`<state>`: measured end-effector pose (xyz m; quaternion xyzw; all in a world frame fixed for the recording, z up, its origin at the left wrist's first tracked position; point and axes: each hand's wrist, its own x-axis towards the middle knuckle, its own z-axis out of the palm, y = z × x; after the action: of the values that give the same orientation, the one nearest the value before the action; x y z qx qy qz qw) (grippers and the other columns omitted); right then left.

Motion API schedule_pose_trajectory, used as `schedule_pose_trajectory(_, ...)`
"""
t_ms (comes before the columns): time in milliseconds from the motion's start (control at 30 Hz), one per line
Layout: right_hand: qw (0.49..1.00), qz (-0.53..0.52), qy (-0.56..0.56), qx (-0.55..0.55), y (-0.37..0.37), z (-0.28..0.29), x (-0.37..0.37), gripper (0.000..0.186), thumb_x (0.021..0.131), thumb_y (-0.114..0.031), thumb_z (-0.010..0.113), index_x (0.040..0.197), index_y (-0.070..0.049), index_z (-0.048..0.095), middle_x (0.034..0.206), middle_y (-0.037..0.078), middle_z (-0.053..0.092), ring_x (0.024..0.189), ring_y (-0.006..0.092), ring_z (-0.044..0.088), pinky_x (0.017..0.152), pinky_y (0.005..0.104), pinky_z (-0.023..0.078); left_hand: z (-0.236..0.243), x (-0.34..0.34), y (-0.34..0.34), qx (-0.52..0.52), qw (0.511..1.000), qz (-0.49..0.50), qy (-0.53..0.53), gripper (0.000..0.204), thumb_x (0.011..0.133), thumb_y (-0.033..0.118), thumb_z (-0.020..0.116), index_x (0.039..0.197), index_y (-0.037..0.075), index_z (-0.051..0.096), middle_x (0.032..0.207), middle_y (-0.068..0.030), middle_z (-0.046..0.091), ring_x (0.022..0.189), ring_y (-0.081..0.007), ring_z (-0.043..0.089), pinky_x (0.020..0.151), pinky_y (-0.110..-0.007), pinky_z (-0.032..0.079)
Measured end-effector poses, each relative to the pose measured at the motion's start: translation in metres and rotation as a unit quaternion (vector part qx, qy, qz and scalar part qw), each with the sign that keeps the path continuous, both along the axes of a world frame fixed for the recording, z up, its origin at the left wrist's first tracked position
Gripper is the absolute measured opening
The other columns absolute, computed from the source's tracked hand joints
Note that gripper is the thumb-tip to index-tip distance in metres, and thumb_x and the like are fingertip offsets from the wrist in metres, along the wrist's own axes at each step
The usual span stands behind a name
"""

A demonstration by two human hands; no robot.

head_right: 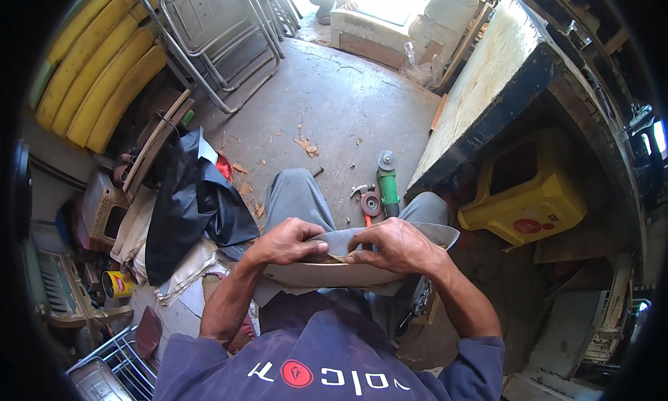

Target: The person wraps a curved furniture component with black fabric, using a pneumatic staple gun to secure the material to the wooden underside after adjusting the fit by hand.

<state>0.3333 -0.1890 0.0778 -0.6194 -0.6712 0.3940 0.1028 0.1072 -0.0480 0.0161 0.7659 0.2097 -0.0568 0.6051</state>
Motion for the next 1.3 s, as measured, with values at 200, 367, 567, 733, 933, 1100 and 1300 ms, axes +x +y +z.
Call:
schedule_pose_trajectory(200, 0.995, 0.028, -0.096, 0.028, 0.016, -0.019, -0.021, 0.036, 0.088, -0.041, 0.075, 0.103, -0.008, 0.071, 0.083, 0.016, 0.072, 0.085, 0.0368, 0.071, 0.073, 0.0490, 0.054, -0.006, 0.007, -0.019, 0.126, 0.991, 0.047, 0.011, 0.028, 0.095, 0.026, 0.066, 0.104, 0.000, 0.072, 0.091, -0.0259, 0.070, 0.088, -0.0421, 0.069, 0.076, -0.046, 0.052)
schedule_pose_trajectory(367, 0.971, 0.107, -0.200, 0.075, 0.017, -0.017, -0.002, 0.017, 0.084, -0.020, 0.069, 0.099, -0.013, 0.073, 0.081, 0.014, 0.074, 0.078, 0.0353, 0.073, 0.069, 0.0489, 0.057, -0.015, 0.007, -0.024, 0.119, 0.988, 0.087, -0.041, 0.026, 0.094, 0.023, 0.066, 0.103, 0.000, 0.073, 0.087, -0.0251, 0.070, 0.082, -0.0401, 0.071, 0.073, -0.046, 0.052)
schedule_pose_trajectory(567, 0.977, 0.029, -0.168, 0.130, 0.000, -0.003, 0.027, 0.012, 0.086, -0.014, 0.067, 0.096, -0.012, 0.073, 0.087, 0.011, 0.072, 0.083, 0.0327, 0.072, 0.070, 0.0459, 0.056, -0.019, 0.001, -0.026, 0.081, 0.980, 0.162, -0.080, 0.022, 0.093, 0.018, 0.068, 0.098, -0.002, 0.072, 0.083, -0.0234, 0.070, 0.077, -0.0364, 0.071, 0.070, -0.043, 0.053)
schedule_pose_trajectory(733, 0.946, -0.018, -0.075, 0.315, -0.023, -0.023, 0.024, 0.015, 0.083, -0.008, 0.073, 0.097, -0.007, 0.069, 0.089, 0.009, 0.067, 0.085, 0.0314, 0.068, 0.075, 0.0430, 0.055, -0.023, 0.000, -0.028, 0.184, 0.946, 0.167, -0.211, 0.014, 0.089, 0.012, 0.072, 0.091, -0.002, 0.070, 0.082, -0.0196, 0.070, 0.075, -0.0335, 0.070, 0.066, -0.038, 0.054)
schedule_pose_trajectory(933, 0.945, -0.034, -0.038, 0.322, -0.044, -0.043, 0.034, 0.012, 0.083, -0.006, 0.075, 0.094, -0.006, 0.069, 0.087, 0.010, 0.065, 0.083, 0.0305, 0.065, 0.075, 0.0413, 0.054, -0.028, 0.011, -0.019, 0.192, 0.954, 0.068, -0.219, 0.027, 0.087, 0.022, 0.078, 0.092, -0.003, 0.070, 0.085, -0.0164, 0.070, 0.078, -0.0334, 0.070, 0.069, -0.039, 0.055)
schedule_pose_trajectory(1100, 0.942, -0.071, -0.027, 0.327, -0.050, -0.060, 0.036, 0.012, 0.084, -0.005, 0.075, 0.095, -0.005, 0.069, 0.088, 0.011, 0.064, 0.083, 0.0314, 0.063, 0.075, 0.0409, 0.052, -0.031, 0.021, 0.004, 0.110, 0.982, -0.084, -0.126, 0.040, 0.084, 0.031, 0.083, 0.101, -0.004, 0.072, 0.088, -0.0145, 0.066, 0.085, -0.0270, 0.067, 0.077, -0.040, 0.051)
schedule_pose_trajectory(1300, 0.939, -0.117, -0.038, 0.320, -0.047, -0.078, 0.038, 0.011, 0.086, -0.009, 0.073, 0.095, -0.005, 0.069, 0.093, 0.013, 0.064, 0.089, 0.0332, 0.063, 0.082, 0.0420, 0.050, -0.052, 0.025, 0.006, 0.093, 0.988, -0.047, -0.113, 0.029, 0.087, 0.025, 0.080, 0.101, 0.000, 0.075, 0.078, -0.0086, 0.061, 0.072, -0.0200, 0.060, 0.067, -0.037, 0.046)
